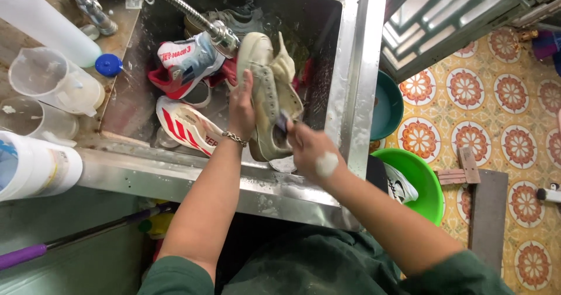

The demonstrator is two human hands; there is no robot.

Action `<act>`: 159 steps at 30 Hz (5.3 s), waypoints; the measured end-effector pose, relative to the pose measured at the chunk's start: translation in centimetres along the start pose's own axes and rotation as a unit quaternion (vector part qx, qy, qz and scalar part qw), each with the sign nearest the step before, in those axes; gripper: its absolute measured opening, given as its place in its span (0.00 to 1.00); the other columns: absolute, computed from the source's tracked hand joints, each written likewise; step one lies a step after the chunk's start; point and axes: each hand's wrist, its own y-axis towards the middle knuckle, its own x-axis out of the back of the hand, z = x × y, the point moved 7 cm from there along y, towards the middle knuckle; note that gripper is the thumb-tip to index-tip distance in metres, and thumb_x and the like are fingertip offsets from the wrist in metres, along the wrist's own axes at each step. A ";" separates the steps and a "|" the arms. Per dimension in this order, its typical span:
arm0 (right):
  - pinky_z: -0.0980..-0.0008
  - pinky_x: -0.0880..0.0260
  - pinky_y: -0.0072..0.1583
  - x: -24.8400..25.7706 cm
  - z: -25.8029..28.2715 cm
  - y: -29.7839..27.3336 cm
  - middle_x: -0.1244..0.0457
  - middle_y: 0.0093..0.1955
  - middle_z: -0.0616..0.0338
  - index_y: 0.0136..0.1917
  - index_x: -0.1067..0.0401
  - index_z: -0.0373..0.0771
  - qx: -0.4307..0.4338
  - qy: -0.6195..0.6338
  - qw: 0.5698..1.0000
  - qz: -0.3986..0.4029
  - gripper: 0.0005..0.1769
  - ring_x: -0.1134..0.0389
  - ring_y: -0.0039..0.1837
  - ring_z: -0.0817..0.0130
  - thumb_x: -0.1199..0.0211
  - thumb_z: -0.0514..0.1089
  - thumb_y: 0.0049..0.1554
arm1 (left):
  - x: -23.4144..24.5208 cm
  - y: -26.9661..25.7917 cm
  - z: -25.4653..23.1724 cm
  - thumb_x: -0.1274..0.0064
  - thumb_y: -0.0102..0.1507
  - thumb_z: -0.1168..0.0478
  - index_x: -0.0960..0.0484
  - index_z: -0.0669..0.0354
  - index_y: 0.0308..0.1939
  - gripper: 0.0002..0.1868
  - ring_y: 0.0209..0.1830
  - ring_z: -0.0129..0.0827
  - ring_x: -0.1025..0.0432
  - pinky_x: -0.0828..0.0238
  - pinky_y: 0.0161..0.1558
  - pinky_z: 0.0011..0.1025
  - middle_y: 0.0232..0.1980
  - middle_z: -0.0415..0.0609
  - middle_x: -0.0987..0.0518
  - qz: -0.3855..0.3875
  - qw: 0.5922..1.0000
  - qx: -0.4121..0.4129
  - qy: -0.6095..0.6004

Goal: The person scrubs a white sneaker with a brush and rinses it under running water in a sink. They then wash their hands under the tap.

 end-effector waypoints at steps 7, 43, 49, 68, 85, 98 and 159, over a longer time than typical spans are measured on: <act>0.26 0.16 0.62 2.2 -2.0 2.1 0.20 0.52 0.29 0.81 0.21 0.55 0.022 -0.074 0.997 -0.024 0.22 0.16 0.59 0.25 0.44 0.58 0.82 | 0.3 -1.2 0.0 0.57 0.82 0.21 0.03 0.55 0.73 0.47 0.75 0.42 0.14 0.32 0.88 0.46 0.66 0.53 0.04 0.013 0.999 0.040 0.019; 0.31 0.11 0.58 6.7 0.3 -5.0 0.16 0.51 0.47 0.70 0.11 0.62 0.178 -0.174 0.925 0.288 0.16 0.14 0.56 0.32 0.30 0.59 0.72 | 10.0 -17.3 -7.7 0.28 0.58 0.38 0.27 0.45 0.88 0.54 0.68 0.49 0.21 0.24 0.75 0.46 0.70 0.56 0.16 0.221 0.950 0.090 0.204; 0.34 0.12 0.51 3.8 1.0 -5.3 0.18 0.46 0.53 0.68 0.16 0.66 0.307 -0.163 0.908 0.233 0.12 0.15 0.50 0.37 0.31 0.58 0.73 | 10.0 -20.4 0.5 0.05 0.42 0.48 0.30 0.52 0.95 0.78 0.79 0.51 0.15 0.26 0.85 0.53 0.79 0.51 0.09 0.129 0.945 -0.118 0.277; 0.34 0.14 0.45 -0.7 4.2 -9.9 0.26 0.40 0.60 0.74 0.22 0.71 0.378 -0.247 0.878 0.159 0.21 0.17 0.40 0.39 0.42 0.54 0.70 | 11.9 -19.5 3.0 0.02 0.35 0.59 0.09 0.34 0.71 0.59 0.81 0.29 0.16 0.74 0.98 0.67 0.70 0.28 0.05 0.124 0.937 -0.069 0.319; 0.29 0.15 0.48 3.2 3.4 -9.0 0.22 0.38 0.53 0.68 0.16 0.69 0.355 -0.236 0.871 0.243 0.19 0.16 0.43 0.34 0.40 0.54 0.70 | 9.9 -20.4 0.7 0.03 0.37 0.60 0.08 0.37 0.66 0.52 0.77 0.31 0.14 0.72 0.98 0.70 0.64 0.31 0.03 0.121 0.919 -0.066 0.370; 0.31 0.12 0.52 4.3 0.3 -7.3 0.19 0.40 0.51 0.64 0.12 0.68 0.311 -0.226 0.881 0.276 0.14 0.15 0.44 0.33 0.33 0.57 0.68 | 10.2 -20.8 1.1 0.07 0.46 0.56 0.09 0.35 0.66 0.44 0.80 0.29 0.16 0.73 0.99 0.67 0.67 0.29 0.05 0.079 0.921 -0.110 0.365; 0.80 0.24 0.47 -0.8 -2.3 -7.6 0.22 0.45 0.58 0.69 0.23 0.39 0.043 0.548 0.833 -0.063 0.35 0.25 0.42 0.79 0.06 0.34 0.55 | -4.0 -24.2 -10.1 0.61 0.73 0.11 0.06 0.39 0.64 0.47 0.87 0.48 0.19 0.59 0.95 0.64 0.74 0.47 0.07 0.065 0.975 0.193 -0.082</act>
